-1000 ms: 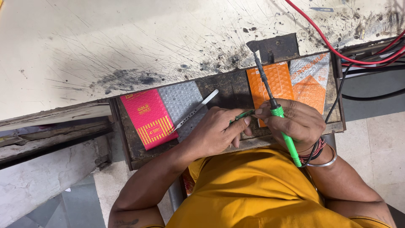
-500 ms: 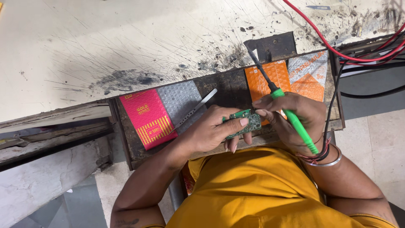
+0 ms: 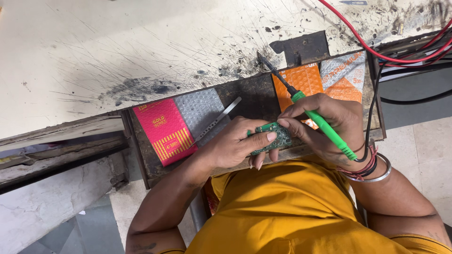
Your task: The person solders a green circuit board at a workbench, holding the board steady with one hand while applying a soldering iron to its components. They reposition and turn the board to solder different areas, occasionally setting it down and picking it back up to continue working on it.
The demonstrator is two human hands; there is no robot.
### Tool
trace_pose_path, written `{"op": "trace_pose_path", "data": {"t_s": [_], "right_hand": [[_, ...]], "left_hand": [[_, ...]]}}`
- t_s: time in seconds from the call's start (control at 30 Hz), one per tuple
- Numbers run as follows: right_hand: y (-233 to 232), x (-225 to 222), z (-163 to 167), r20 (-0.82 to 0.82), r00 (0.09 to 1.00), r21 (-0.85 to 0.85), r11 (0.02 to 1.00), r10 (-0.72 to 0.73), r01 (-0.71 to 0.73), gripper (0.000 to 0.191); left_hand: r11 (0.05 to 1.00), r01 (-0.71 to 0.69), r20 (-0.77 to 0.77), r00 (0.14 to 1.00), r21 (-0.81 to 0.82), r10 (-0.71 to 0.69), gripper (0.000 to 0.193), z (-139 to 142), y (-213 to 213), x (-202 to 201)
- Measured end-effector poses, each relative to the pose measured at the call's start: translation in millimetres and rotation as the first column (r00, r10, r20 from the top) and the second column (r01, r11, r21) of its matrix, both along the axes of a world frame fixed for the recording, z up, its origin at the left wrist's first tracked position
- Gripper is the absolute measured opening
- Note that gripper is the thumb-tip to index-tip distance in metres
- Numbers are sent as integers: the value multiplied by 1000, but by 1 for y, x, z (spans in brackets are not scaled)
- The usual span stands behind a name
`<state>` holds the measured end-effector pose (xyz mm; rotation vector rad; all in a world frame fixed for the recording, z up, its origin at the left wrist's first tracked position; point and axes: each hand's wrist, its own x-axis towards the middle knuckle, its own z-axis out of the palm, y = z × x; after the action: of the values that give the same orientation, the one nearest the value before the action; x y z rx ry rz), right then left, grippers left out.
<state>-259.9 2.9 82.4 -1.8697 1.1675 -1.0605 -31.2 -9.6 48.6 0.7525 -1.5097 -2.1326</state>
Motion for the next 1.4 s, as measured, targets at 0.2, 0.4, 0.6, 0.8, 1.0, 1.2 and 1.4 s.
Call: {"op": "trace_pose_path", "data": {"t_s": [0.2, 0.4, 0.6, 0.8, 1.0, 1.2, 1.4], "right_hand": [[-2, -4, -2, -4, 1000, -22, 1000, 22, -23, 22], [-6, -8, -7, 216, 965, 14, 988, 150, -157, 19], [-6, -11, -3, 102, 981, -82, 984, 165, -157, 18], [-7, -9, 5, -9, 990, -101, 985, 140, -141, 19], [-3, -9, 14, -31, 995, 19, 995, 99, -98, 19], [3, -11, 10, 27, 997, -271, 961, 67, -57, 12], [16, -34, -11, 141, 986, -470, 871, -87, 144, 19]], "left_hand": [[997, 2, -51, 999, 72, 2, 42, 0, 1, 0], [980, 37, -152, 988, 193, -8, 42, -3, 1, 3], [978, 28, -181, 983, 208, 11, 41, -10, 0, 3], [999, -2, -48, 999, 54, 4, 42, 0, 1, 1], [986, 28, 204, 979, -165, 7, 45, 5, 3, -4], [1000, -8, -67, 998, -7, 8, 42, 0, 5, -2], [993, -30, -210, 976, 115, 54, 41, 1, 3, 2]]}}
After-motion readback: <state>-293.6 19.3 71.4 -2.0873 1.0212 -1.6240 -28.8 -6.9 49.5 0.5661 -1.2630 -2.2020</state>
